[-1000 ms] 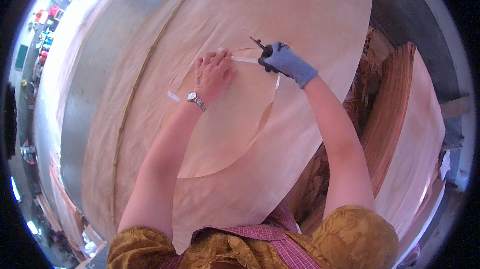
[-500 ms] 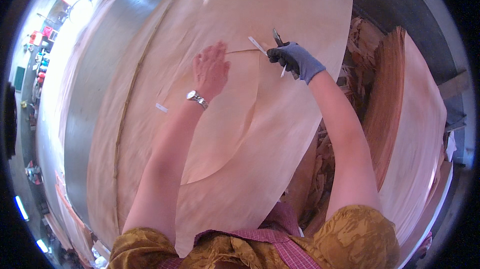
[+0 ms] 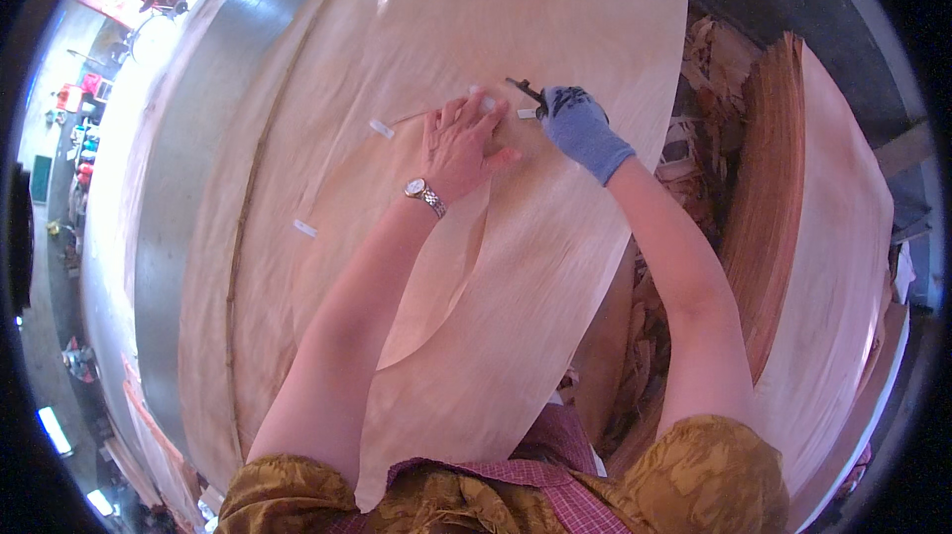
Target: The person prepares sheets of wood veneer by laying them out, taping damaged sections with white tape, and cutting away imperfections using a utility knife.
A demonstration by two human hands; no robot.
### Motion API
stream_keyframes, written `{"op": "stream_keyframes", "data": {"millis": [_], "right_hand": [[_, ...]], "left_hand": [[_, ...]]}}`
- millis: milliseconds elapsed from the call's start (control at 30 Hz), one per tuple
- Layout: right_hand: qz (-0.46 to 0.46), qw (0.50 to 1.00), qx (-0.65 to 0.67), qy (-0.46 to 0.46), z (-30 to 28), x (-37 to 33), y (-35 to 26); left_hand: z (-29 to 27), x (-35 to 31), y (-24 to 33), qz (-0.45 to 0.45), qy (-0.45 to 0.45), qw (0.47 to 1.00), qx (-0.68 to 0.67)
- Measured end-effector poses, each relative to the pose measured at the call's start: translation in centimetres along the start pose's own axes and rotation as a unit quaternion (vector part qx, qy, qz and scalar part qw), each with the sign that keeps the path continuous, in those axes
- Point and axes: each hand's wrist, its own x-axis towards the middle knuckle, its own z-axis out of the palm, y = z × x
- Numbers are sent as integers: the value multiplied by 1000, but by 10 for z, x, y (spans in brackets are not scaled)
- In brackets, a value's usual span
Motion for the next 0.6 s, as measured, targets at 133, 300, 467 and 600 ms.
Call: {"op": "stream_keyframes", "data": {"millis": [133,300,467,600], "right_hand": [[229,907,325,-142,-49,13,-35],[273,776,510,-250,-57,-18,-98],[178,952,161,-189,-5,-44,-84],[91,987,3,-133,-3,-72,-69]], "left_hand": [[-1,-5,-20,-44,18,998,-45],[-7,-32,-33,-119,232,934,-245],[3,-90,48,-80,87,991,-69],[-3,-103,66,-57,67,996,-15]]}}
